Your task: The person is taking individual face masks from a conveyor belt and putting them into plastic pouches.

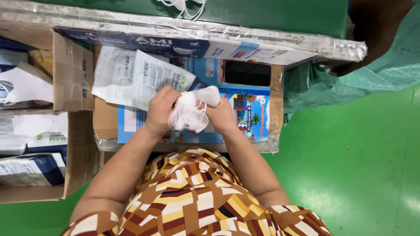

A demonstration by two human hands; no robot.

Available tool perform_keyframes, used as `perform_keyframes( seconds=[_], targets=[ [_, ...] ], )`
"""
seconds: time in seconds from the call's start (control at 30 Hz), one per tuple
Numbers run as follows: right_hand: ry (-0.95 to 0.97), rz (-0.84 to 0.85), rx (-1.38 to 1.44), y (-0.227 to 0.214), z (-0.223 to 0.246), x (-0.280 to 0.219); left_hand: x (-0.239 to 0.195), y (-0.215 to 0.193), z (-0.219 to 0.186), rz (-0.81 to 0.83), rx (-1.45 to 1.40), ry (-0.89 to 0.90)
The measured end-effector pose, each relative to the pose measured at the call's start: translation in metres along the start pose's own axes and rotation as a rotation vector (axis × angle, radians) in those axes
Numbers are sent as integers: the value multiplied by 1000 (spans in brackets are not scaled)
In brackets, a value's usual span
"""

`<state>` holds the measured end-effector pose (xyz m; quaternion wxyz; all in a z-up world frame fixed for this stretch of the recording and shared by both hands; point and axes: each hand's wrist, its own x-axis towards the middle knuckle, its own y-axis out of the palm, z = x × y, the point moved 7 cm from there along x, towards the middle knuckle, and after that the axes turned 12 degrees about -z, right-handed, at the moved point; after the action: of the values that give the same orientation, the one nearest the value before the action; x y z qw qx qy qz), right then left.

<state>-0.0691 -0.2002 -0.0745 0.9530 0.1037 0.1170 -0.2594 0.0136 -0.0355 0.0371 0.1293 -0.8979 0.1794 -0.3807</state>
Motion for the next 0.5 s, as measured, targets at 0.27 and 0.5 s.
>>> perform_keyframes(
  seconds=[0.27,0.5],
  targets=[
    [69,-26,-64,1,25,-2,-4,18,5,117,143,-179],
    [14,131,-301,0,9,-20,45,-19,-24,-83,-5,-29]
  ],
)
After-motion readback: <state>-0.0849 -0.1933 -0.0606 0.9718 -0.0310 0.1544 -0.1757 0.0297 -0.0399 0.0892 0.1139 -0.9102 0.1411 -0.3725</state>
